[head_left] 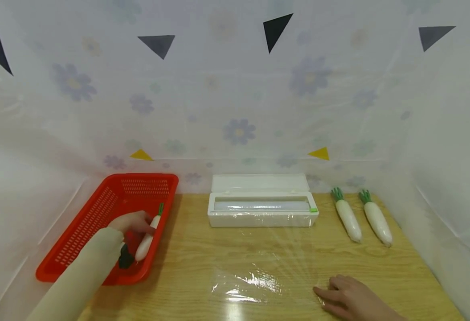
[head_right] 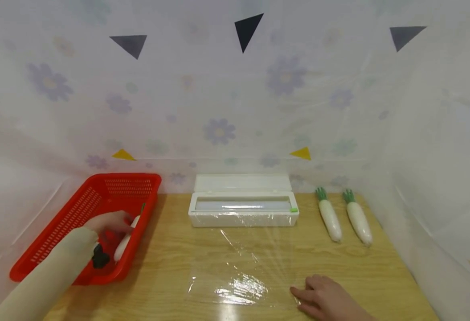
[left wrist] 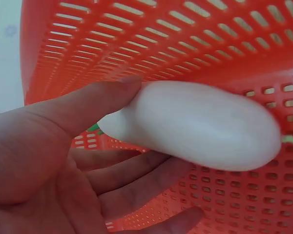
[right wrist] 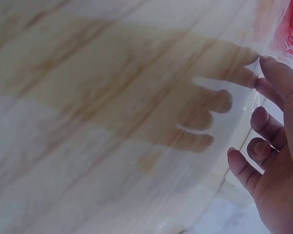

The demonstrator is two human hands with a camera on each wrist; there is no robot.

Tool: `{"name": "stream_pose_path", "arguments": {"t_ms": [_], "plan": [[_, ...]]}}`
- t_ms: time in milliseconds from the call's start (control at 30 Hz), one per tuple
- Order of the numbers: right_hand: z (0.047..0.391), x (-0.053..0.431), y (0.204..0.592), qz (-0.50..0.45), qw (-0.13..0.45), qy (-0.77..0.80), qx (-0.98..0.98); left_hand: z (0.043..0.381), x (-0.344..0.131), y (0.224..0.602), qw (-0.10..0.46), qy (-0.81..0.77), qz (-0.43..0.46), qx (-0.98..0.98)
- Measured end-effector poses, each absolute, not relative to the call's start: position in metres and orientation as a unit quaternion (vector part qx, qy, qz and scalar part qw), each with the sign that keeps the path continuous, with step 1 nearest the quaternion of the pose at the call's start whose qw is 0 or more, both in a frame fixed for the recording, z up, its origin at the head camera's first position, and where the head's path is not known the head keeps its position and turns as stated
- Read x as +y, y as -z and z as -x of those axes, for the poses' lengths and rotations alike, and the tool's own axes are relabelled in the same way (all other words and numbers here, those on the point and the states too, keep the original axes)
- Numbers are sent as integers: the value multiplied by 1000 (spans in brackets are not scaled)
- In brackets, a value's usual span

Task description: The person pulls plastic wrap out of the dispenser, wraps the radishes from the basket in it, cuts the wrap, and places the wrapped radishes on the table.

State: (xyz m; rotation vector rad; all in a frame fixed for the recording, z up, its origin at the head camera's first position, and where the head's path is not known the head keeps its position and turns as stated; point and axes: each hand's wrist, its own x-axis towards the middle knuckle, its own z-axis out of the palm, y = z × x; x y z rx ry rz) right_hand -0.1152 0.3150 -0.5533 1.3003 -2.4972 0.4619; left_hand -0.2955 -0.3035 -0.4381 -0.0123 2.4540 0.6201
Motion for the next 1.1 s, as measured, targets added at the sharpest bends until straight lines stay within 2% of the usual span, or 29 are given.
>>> {"name": "stream_pose_path", "arguments": {"t_ms": [267, 467, 833, 1100], "plan": [[115, 315, 553, -453, 129, -167, -866, 288, -317, 438, 285, -265, 9, 921], [115, 316, 554, -454, 138, -171, -864, 287, -328, 430, 236, -299, -14, 925], [113, 317, 554, -454, 135, -165, -865, 282, -325, 409, 77, -294, -33, 952], [114, 317, 555, -456, 143, -166, -863, 250, -280, 375, -41, -282, -60, 957]]}}
